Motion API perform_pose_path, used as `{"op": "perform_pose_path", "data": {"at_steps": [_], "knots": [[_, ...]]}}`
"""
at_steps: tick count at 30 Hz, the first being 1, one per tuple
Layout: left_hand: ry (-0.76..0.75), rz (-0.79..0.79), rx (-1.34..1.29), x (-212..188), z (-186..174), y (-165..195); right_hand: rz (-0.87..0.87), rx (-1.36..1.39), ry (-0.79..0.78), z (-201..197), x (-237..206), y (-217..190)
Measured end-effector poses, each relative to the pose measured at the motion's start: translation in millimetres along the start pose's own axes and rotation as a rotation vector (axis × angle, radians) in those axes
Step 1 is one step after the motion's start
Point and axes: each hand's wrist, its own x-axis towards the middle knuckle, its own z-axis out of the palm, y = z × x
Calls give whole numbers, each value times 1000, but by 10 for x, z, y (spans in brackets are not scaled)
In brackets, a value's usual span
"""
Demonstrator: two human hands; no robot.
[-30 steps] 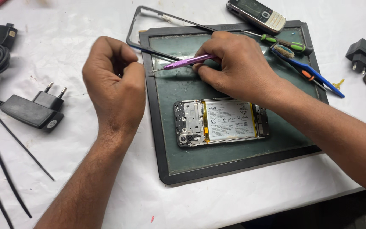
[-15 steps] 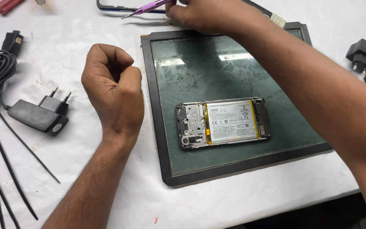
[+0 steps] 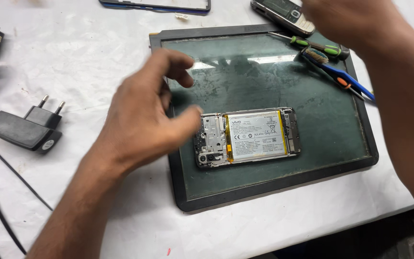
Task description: The person handles a charger and cable on the workbench, then removes the back cover from a smartphone and works on the exposed battery and internal components, using a small screwdriver to unscrew and pry at parts inside the phone body.
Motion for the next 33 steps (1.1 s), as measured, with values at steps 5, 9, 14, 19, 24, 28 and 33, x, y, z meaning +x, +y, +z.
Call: {"op": "perform_pose_path", "data": {"at_steps": [5,9,14,19,24,28,33], "knots": [[-219,62,225,-34,-36,213,-90,501,134,-316,-679,-233],[-359,-136,334,-54,-14,316,36,542,208,-452,-944,-538],[-363,-74,347,-72,20,354,57,763,245,-441,-1117,-724],[-317,-18,320,-74,68,348,-53,742,204,-433,-1209,-886],[-274,100,255,-88,5,293,-320,563,137,-440,-1218,-1155],[-311,1,229,-73,-44,249,-316,509,31,-458,-1226,-1387],[-344,-98,224,-60,-54,228,-455,532,-57,-404,-1140,-1564]]}}
